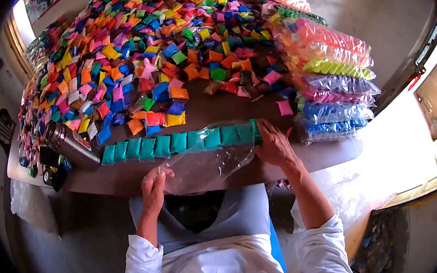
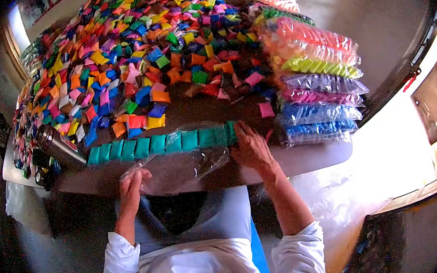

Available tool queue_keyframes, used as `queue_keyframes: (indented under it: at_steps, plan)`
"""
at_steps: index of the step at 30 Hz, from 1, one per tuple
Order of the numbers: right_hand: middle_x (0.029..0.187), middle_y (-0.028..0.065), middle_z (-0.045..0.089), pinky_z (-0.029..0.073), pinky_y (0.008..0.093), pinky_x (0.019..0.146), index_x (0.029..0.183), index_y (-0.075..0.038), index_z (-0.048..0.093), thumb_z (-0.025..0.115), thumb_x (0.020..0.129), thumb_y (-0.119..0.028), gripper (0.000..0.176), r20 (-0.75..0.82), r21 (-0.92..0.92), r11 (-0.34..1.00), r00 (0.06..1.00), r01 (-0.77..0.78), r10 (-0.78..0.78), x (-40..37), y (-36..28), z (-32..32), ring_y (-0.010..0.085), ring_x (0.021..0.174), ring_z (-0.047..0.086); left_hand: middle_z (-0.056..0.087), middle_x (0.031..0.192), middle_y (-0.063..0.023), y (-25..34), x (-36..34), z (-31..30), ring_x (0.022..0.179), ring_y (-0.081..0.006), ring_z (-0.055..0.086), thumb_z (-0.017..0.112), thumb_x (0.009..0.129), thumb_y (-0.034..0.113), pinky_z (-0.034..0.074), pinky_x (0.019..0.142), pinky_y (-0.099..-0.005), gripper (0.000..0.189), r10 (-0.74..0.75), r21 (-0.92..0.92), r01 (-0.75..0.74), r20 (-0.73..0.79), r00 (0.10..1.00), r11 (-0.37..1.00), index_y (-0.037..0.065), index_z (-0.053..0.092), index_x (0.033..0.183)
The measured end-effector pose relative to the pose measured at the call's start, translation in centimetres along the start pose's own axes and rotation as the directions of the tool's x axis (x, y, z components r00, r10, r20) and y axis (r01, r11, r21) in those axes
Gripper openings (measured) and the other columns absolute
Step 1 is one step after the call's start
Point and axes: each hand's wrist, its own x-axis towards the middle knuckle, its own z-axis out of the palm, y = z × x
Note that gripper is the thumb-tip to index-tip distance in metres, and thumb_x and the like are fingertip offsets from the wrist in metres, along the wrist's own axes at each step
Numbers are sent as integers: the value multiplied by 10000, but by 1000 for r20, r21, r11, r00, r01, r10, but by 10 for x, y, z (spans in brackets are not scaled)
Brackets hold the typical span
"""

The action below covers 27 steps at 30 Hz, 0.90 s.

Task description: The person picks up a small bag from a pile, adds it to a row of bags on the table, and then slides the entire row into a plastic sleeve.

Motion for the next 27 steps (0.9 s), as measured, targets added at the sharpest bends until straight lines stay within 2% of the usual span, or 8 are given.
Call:
queue_keyframes:
  at_steps: [8, 10, 11, 15, 16, 19, 24, 27]
  plan:
    - [1137, 214, 596, 490, 446, 842, 1206, -13, 522, 653, 727, -95, 503, -167, 41, 998, 985, 43, -35, 7, 31, 27, 400, 1026, 578, 675, 901, -77, -7, 4, -1, 854, -158, 612, 471, 958, 253, 456, 769, -278, 309, 75, -8, -75, -3, 997, 997, 6, 656, 969]
    - [1033, 220, 632, 500, 436, 796, 1173, -21, 549, 657, 748, -102, 446, -141, 230, 936, 943, -265, 302, 7, 16, 9, 414, 956, 600, 675, 900, -80, -5, 5, -1, 854, -160, 614, 469, 960, 251, 460, 776, -281, 310, 90, -7, -90, 3, 996, 996, 3, 654, 972]
    - [915, 174, 666, 511, 395, 736, 1154, -27, 564, 654, 779, -125, 398, -270, 261, 943, 923, -204, 274, 4, 10, 1, 336, 819, 647, 675, 899, -82, -5, 4, -2, 854, -162, 615, 468, 961, 249, 463, 783, -285, 310, 101, -5, -101, 13, 995, 995, -1, 651, 976]
    - [858, 88, 657, 495, 308, 678, 1069, -5, 592, 639, 799, -155, 313, -53, 778, 558, 854, -289, 518, -16, -17, -28, 163, 719, 613, 673, 906, -88, -14, 4, 3, 865, -166, 618, 467, 965, 247, 469, 807, -293, 308, 42, -126, -47, -41, 998, 991, -3, 647, 979]
    - [840, 64, 650, 485, 281, 656, 1027, 2, 601, 622, 809, -170, 279, 55, 920, 305, 854, -244, 518, -22, -22, -36, 118, 702, 592, 673, 912, -89, -11, 5, 4, 871, -168, 620, 470, 965, 248, 471, 813, -295, 307, 70, -74, -72, -33, 997, 995, -2, 645, 996]
    - [818, 75, 652, 472, 258, 633, 953, 7, 603, 593, 825, -205, 248, 181, 955, 156, 912, -253, 368, -26, -52, -51, 136, 696, 604, 672, 926, -89, -15, 5, 6, 876, -173, 626, 479, 968, 261, 475, 814, -295, 315, 96, -29, -97, -24, 995, 995, 2, 644, 1037]
    - [805, 65, 647, 464, 255, 610, 920, 4, 599, 604, 811, -186, 220, 293, 906, 243, 927, -347, 232, -13, -99, -50, 122, 693, 604, 669, 903, -74, -16, 4, 7, 864, -150, 614, 502, 963, 326, 470, 788, -290, 358, 57, -76, -61, -50, 997, 995, 9, 650, 1040]
    - [735, 152, 612, 472, 389, 596, 911, 2, 562, 620, 800, -225, 260, 231, 607, 773, 972, -184, 49, -6, -118, -29, 255, 696, 634, 660, 905, -56, -19, 1, 7, 876, -125, 604, 522, 961, 322, 472, 792, -275, 345, 48, -95, -51, -30, 998, 994, 6, 641, 1032]
